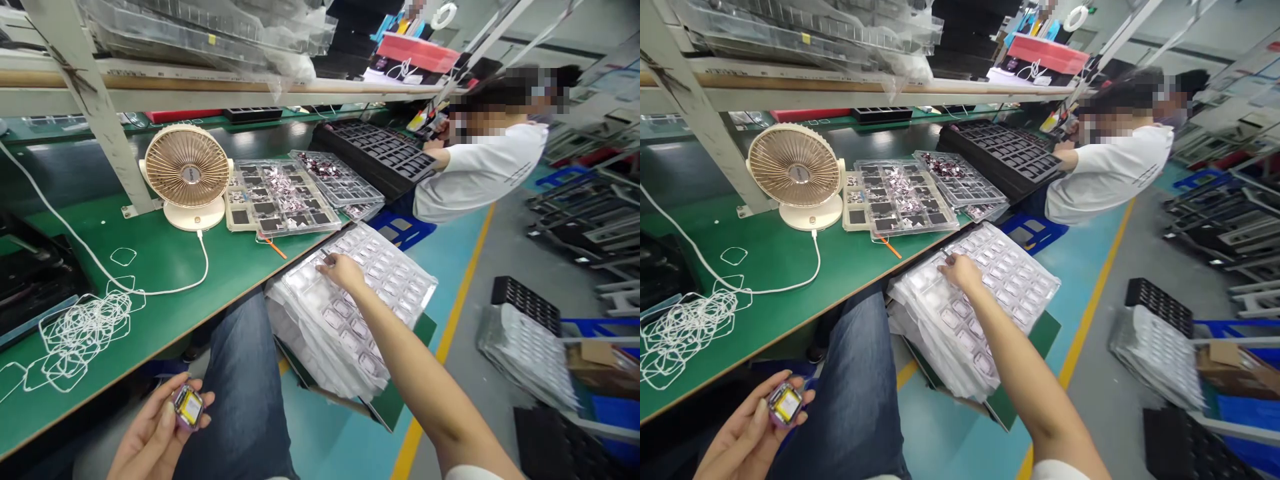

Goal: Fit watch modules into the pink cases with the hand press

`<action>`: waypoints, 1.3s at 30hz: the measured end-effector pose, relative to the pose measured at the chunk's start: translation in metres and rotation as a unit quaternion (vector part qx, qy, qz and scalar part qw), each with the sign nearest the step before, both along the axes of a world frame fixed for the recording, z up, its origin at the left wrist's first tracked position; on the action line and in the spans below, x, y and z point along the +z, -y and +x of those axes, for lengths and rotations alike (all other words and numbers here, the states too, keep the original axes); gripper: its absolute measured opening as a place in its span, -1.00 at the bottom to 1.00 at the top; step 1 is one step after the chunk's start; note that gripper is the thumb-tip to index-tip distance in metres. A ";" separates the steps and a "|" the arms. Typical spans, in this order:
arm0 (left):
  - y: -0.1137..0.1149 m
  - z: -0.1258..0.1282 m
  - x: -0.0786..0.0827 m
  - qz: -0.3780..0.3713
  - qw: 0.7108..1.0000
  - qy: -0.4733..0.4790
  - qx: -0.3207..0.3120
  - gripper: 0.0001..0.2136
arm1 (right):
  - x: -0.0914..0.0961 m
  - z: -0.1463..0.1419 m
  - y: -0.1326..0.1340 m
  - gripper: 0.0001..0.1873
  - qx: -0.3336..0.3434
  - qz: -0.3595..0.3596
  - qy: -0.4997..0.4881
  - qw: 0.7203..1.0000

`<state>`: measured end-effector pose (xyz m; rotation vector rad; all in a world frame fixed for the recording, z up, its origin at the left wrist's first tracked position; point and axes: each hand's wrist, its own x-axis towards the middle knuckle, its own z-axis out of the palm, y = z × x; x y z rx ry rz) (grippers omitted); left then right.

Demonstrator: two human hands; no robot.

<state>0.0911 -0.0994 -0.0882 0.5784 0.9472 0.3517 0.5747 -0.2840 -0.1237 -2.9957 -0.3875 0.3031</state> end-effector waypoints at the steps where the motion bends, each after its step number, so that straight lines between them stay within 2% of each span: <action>1: -0.001 0.000 0.000 0.002 1.000 0.002 0.003 -0.56 | 0.005 -0.002 0.002 -0.68 -0.007 0.012 0.010 1.000; 4: -0.003 0.001 0.001 0.008 0.999 0.024 0.018 -0.57 | 0.023 -0.032 0.009 -0.65 -0.023 0.062 0.065 0.996; 6: -0.005 0.001 0.002 0.017 0.998 0.060 0.025 -0.60 | 0.034 -0.074 0.009 -0.56 -0.022 0.105 0.110 0.988; 8: -0.009 0.002 0.002 0.029 0.994 0.099 0.028 -0.62 | 0.043 -0.130 0.002 -0.47 0.001 0.163 0.152 0.975; 9: -0.011 0.003 0.002 0.039 0.992 0.117 0.030 -0.63 | 0.047 -0.161 -0.006 -0.51 0.035 0.244 0.197 0.949; 10: -0.013 0.005 0.002 0.050 0.989 0.132 0.034 -0.64 | 0.050 -0.193 -0.017 -0.62 0.102 0.316 0.196 0.923; 12: -0.017 0.006 0.003 0.075 0.985 0.151 0.046 -0.65 | 0.056 -0.252 -0.046 -0.86 0.268 0.430 0.125 0.853; 14: -0.020 0.004 0.005 0.106 0.980 0.154 0.063 -0.65 | 0.059 -0.299 -0.082 -0.70 0.372 0.499 0.070 0.779; 16: -0.024 -0.002 0.007 0.134 0.977 0.141 0.084 -0.64 | 0.059 -0.328 -0.114 -0.57 0.424 0.530 0.040 0.733; 19: -0.030 -0.017 0.007 0.160 0.973 0.121 0.110 -0.63 | 0.054 -0.347 -0.144 -0.55 0.465 0.540 0.005 0.702; 23: -0.039 -0.037 0.002 0.179 0.967 0.126 0.127 -0.64 | 0.046 -0.353 -0.154 -0.61 0.510 0.523 -0.034 0.681; 29: -0.050 -0.055 -0.006 0.240 0.954 0.146 0.103 -0.63 | 0.048 -0.361 -0.160 -0.74 0.499 0.479 -0.141 0.708; 33: -0.056 -0.061 -0.009 0.279 0.944 0.163 0.073 -0.60 | 0.055 -0.363 -0.165 -0.77 0.474 0.496 -0.230 0.690; 35: -0.057 -0.063 -0.011 0.295 0.939 0.165 0.067 -0.60 | 0.058 -0.363 -0.166 -0.79 0.467 0.505 -0.238 0.686; 39: -0.058 -0.064 -0.013 0.310 0.933 0.169 0.065 -0.58 | 0.060 -0.360 -0.167 -0.79 0.495 0.500 -0.184 0.686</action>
